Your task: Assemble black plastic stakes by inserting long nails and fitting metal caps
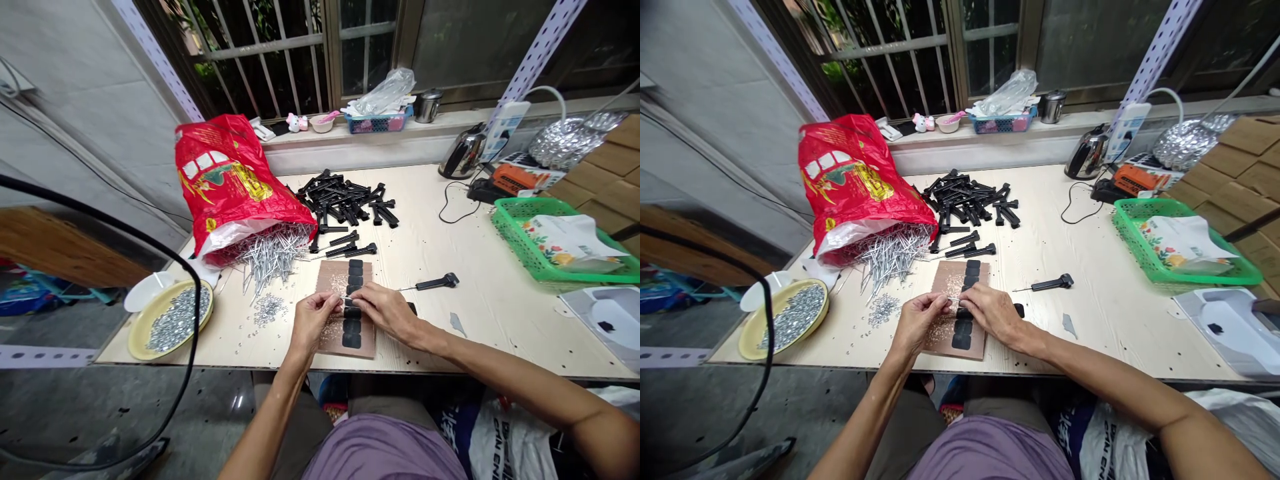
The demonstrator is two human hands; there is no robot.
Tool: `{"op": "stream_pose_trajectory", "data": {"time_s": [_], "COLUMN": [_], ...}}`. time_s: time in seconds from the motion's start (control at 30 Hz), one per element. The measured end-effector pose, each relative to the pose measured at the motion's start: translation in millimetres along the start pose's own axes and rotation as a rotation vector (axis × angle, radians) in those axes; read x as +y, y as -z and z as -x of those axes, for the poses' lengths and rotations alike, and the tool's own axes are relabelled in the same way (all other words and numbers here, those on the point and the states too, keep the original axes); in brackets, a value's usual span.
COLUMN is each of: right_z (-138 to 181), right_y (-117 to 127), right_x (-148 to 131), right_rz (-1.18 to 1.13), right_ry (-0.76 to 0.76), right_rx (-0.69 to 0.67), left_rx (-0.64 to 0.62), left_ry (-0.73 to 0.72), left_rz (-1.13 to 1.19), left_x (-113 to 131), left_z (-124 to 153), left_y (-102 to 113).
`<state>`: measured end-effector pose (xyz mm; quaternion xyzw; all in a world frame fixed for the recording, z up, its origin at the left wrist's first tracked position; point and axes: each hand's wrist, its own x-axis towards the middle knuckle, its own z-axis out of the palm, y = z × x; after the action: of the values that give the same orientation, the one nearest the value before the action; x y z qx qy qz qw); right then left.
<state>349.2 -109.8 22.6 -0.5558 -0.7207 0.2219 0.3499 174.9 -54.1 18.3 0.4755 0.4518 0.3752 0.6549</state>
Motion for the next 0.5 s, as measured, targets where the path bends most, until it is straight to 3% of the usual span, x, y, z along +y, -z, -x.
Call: {"op": "stream_pose_trajectory", "data": {"time_s": [0.17,0.37,0.5], "right_z": [2.2,1.6,-14.5], "right_y": [-0.6,4.8,17.8], "right_x": [1.1,21.5,55.4], "right_rz": [-0.114,0.168,0.328], "right_ry": [-0.056,0.026,0.043], "right_rx": [0.009,0.074,0.087], "left_rx": [-0.009,-0.011,0.043], "left_ry": [0.008,0.046,-0.034], "left_rz": [-0.054,-0.052,-0.260], "left_x": [-2.3,-3.7,-10.8], "left_z": [-1.5,-1.4,5.4], "left_y": [0.5,3.1,11.6]}}
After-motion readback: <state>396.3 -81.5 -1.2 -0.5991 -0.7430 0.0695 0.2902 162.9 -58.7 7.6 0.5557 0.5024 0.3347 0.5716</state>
